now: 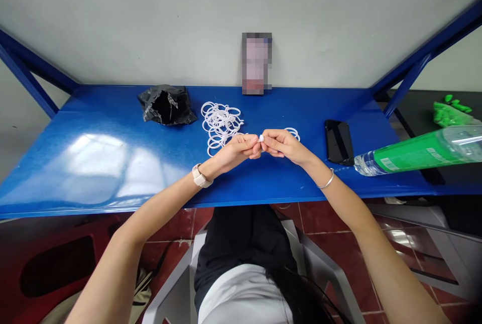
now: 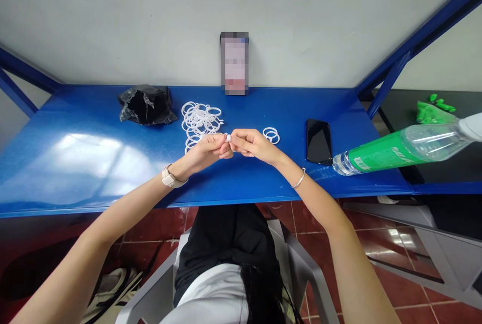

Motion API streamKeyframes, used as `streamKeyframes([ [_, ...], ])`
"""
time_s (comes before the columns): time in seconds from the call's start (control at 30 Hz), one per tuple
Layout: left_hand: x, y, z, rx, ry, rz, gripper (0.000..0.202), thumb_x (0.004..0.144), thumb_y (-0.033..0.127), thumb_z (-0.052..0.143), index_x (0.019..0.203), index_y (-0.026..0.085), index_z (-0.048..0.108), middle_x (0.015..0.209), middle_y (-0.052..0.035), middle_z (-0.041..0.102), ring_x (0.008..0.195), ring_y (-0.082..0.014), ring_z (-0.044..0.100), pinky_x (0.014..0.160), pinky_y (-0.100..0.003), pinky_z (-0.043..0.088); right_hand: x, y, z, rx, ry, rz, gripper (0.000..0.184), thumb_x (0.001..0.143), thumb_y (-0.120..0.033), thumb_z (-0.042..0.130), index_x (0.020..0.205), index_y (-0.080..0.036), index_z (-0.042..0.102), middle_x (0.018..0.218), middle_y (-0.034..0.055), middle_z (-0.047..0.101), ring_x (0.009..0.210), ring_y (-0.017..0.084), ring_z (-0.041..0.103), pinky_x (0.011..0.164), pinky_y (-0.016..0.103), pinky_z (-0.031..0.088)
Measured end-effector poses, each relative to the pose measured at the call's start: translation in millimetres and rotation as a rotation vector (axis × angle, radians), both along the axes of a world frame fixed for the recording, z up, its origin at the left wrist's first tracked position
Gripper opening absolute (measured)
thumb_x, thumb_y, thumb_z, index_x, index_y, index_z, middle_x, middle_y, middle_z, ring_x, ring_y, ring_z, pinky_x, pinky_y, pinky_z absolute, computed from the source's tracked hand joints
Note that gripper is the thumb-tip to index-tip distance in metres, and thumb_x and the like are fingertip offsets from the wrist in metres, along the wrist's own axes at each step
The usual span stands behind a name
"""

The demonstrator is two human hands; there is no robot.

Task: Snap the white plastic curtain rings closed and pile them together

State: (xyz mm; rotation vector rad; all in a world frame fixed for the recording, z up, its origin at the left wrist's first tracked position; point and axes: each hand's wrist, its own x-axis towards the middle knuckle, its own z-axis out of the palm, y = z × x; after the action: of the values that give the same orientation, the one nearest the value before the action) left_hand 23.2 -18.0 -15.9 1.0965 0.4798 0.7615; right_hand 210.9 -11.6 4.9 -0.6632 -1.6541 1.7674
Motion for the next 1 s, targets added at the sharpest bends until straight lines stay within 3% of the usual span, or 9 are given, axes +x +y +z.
streamKeyframes([
  [0.13, 0.7, -2.7, 2.7, -0.082, -0.074, -0.062, 0.056, 0.078, 0.055, 0.076, 0.054, 0.015, 0.045, 0.053, 0.0048, 0.032, 0.053, -0.0074, 0.030, 0.058, -0.026, 0.025, -1.8, -0.5, -4.9, 0.004, 0.028, 0.035, 0.045, 0.090, -0.056, 0.063, 0.071, -0.017, 0.054, 0.054, -0.0090, 0.034, 0.046, 0.004, 0.024, 0.045, 0.022, 0.016],
  [0.53, -2.2, -4.8, 1.4, -0.025, -0.081, -0.111, 0.062, 0.078, 0.060, 0.074, 0.051, 0.016, 0.040, 0.051, 0.0044, 0.028, 0.053, -0.0086, 0.029, 0.057, -0.028, 0.022, -7.6, -3.1, -16.7, -0.083, 0.112, 0.062, 0.051, 0.083, -0.062, 0.069, 0.065, -0.017, 0.053, 0.055, -0.0071, 0.039, 0.049, 0.005, 0.027, 0.049, 0.024, 0.018],
  [0.67, -4.3, -6.1, 7.9, -0.009, -0.121, -0.060, 0.062, 0.073, 0.058, 0.078, 0.050, 0.017, 0.038, 0.051, 0.0042, 0.030, 0.053, -0.0089, 0.029, 0.059, -0.028, 0.026, -10.0, -6.9, -14.1, -0.152, 0.203, 0.015, 0.057, 0.074, -0.063, 0.077, 0.059, -0.019, 0.043, 0.055, -0.0074, 0.038, 0.049, 0.006, 0.027, 0.046, 0.023, 0.021],
  [0.73, -5.9, -7.5, 12.6, 0.020, -0.097, -0.049, 0.062, 0.074, 0.063, 0.075, 0.050, 0.017, 0.039, 0.051, 0.0037, 0.031, 0.053, -0.0093, 0.028, 0.058, -0.029, 0.028, -10.6, -9.5, -10.8, -0.162, 0.240, 0.011, 0.057, 0.076, -0.063, 0.075, 0.059, -0.019, 0.042, 0.056, -0.0073, 0.036, 0.049, 0.006, 0.026, 0.045, 0.022, 0.023],
  [0.83, -8.4, -7.4, 17.5, 0.091, -0.013, -0.009, 0.063, 0.079, 0.068, 0.067, 0.054, 0.018, 0.038, 0.054, 0.0035, 0.033, 0.054, -0.0098, 0.029, 0.059, -0.029, 0.029, -8.2, -9.8, -4.7, -0.066, 0.183, 0.003, 0.046, 0.087, -0.059, 0.065, 0.068, -0.019, 0.053, 0.058, -0.0068, 0.038, 0.049, 0.006, 0.028, 0.047, 0.022, 0.029],
  [0.9, -10.7, -4.1, 19.1, 0.219, 0.129, 0.080, 0.059, 0.085, 0.069, 0.058, 0.059, 0.019, 0.042, 0.058, 0.0026, 0.037, 0.057, -0.0109, 0.033, 0.060, -0.029, 0.030, -3.0, -6.1, 0.3, 0.061, 0.039, -0.037, 0.037, 0.093, -0.055, 0.058, 0.082, -0.020, 0.061, 0.067, -0.0033, 0.049, 0.053, 0.008, 0.038, 0.051, 0.023, 0.036],
  [1.0, -15.1, 5.8, 18.5, 0.623, 0.498, 0.276, 0.050, 0.098, 0.057, 0.044, 0.069, 0.018, 0.054, 0.067, -0.0017, 0.050, 0.066, -0.0149, 0.043, 0.068, -0.031, 0.037, 12.2, 3.4, 8.9, 0.383, -0.312, -0.225, 0.025, 0.098, -0.041, 0.051, 0.107, -0.022, 0.064, 0.112, 0.0069, 0.062, 0.074, 0.013, 0.056, 0.067, 0.029, 0.048],
])
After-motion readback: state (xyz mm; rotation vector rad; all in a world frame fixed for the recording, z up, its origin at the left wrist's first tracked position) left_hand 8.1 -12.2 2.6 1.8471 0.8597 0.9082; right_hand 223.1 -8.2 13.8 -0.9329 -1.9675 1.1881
